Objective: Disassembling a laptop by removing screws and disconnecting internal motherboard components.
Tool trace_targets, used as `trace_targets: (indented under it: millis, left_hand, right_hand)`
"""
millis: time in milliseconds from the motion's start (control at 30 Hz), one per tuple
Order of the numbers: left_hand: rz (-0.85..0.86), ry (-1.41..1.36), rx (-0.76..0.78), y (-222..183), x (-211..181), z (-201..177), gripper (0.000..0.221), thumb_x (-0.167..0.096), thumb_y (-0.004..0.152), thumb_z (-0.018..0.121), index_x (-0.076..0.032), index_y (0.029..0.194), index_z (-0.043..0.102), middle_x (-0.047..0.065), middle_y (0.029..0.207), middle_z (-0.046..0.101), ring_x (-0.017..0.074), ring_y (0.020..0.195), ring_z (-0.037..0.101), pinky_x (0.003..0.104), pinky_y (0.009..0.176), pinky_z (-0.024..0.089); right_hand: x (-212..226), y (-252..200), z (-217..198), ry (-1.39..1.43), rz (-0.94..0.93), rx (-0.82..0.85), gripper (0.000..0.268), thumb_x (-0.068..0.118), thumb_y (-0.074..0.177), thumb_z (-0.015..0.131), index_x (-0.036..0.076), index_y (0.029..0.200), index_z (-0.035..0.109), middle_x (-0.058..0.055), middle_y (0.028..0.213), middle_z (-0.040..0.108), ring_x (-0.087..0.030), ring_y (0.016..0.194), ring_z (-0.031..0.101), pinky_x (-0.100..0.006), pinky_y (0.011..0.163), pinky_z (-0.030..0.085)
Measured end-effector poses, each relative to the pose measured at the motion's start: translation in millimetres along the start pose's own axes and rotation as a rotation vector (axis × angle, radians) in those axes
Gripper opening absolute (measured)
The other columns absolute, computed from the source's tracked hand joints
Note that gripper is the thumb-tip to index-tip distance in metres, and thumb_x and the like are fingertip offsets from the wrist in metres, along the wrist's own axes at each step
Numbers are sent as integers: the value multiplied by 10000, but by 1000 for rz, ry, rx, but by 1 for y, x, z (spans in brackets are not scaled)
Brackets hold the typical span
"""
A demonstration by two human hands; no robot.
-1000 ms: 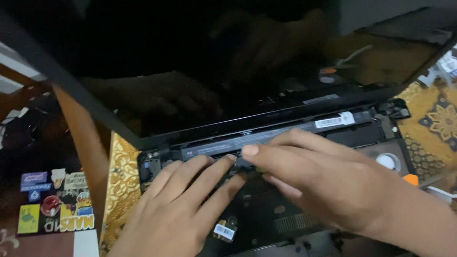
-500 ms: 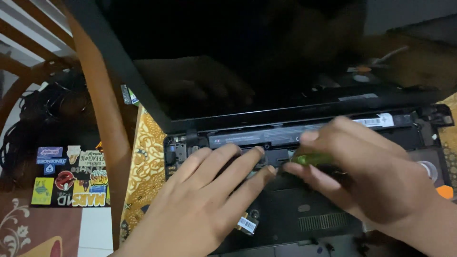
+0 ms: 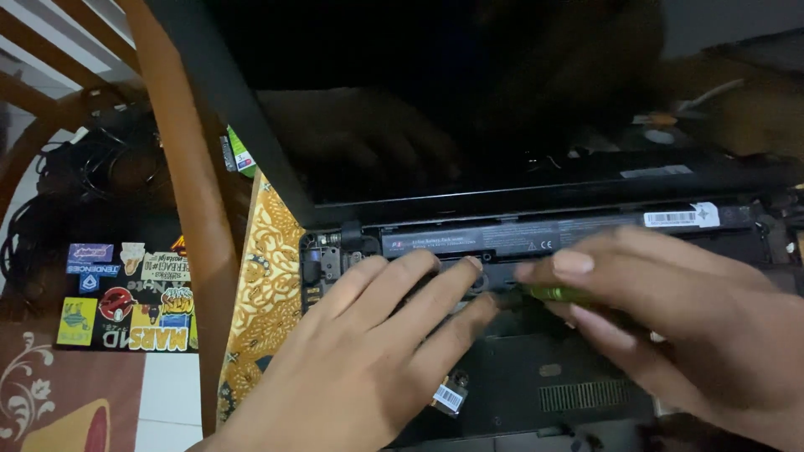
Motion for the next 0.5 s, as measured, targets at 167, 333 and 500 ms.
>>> trace_targets:
  millis: [167,333,500]
  left_hand:
    - [-2,49,-35,1,-2,-2,472,-279,1006,536,-75,1431,549,160,1484,503,376,1337,439,526,1060,358]
    - [0,50,-67,0,-2,-6,450,-321,1033,481,-74,1396,581,161,1470,514,370,1319,454,516,1062,359]
    - [-1,30,-55,2,-2,-6,451,-267,1012,545,-59,1412,569,176,1459,518,383,1310,455,526,1037,368]
  right_hand:
    - [-21,-9,7,-117,-31,-110,711,135,791,832,125,1406,476,-69,959,693,-229,837,712,-398,751,584]
    - [-2,-5,-1,-96,-118,-41,625,78,849,693,144,1412,428,-151,1421,646,-319,1241,693,-444,952,547]
    - [-39,15,26,-200,71,256,441,394,949,699,205,559,614,-8,413,502,-260,337,491,-404,448,407]
Point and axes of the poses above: each hand's wrist, its own y-axis towards the middle knuckle, its own z-axis out of the palm, x = y × z, the point moved 7 cm from there along y, towards the middle knuckle
